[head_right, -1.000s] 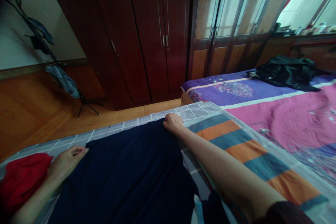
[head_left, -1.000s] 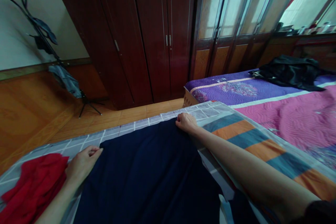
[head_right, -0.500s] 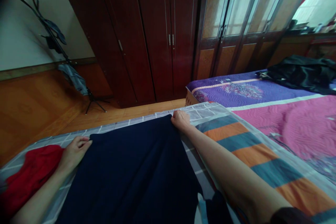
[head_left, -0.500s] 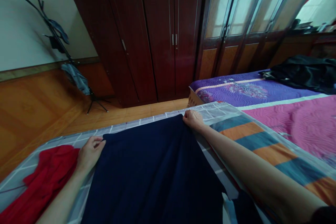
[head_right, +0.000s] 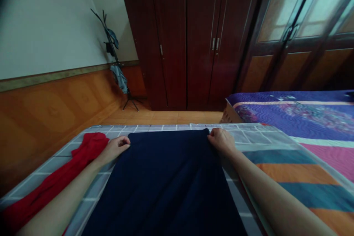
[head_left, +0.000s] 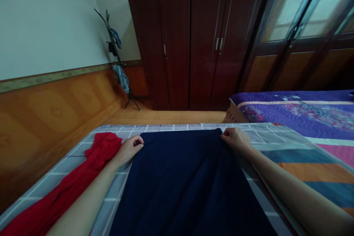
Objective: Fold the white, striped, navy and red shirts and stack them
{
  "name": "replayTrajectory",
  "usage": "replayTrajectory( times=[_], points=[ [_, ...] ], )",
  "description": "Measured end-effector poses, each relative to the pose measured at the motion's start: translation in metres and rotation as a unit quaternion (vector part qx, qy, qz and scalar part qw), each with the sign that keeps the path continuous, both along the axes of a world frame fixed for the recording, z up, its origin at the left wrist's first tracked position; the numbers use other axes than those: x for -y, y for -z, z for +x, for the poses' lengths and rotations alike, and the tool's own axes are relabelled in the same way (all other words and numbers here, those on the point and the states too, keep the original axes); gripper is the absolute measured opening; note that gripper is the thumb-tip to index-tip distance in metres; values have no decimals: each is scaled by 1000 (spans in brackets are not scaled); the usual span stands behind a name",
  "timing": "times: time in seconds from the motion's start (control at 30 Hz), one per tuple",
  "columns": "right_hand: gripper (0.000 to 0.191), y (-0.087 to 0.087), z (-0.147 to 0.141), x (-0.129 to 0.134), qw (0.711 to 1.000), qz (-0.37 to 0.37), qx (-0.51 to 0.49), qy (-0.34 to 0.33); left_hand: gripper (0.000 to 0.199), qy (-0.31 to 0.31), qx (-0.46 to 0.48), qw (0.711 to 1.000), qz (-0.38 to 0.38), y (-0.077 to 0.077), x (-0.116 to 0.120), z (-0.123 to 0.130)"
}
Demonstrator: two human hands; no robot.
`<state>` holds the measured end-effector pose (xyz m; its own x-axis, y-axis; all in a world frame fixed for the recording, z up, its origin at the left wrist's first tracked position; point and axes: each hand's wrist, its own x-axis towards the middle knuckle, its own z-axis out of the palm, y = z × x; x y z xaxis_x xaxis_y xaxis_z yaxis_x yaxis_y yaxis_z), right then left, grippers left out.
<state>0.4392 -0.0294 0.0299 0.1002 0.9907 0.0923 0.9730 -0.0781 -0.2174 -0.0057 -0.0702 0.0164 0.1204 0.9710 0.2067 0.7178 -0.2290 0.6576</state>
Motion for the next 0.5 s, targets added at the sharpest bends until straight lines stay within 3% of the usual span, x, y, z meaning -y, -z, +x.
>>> replayTrajectory(
  times=[0.17, 0.37, 0.5],
  points=[
    [22, 4, 3, -4, 1000, 7, 6, -16, 26, 18, -180, 981, 76, -4, 11, 12],
    [26, 8, 9, -9, 999, 14, 5, -40, 39, -14, -234, 968, 89, -5, 13, 8],
    [33, 8, 10, -14, 997, 61, -37, -6, 42, -64, -238, 964, 96, -7, 8, 2]
  ],
)
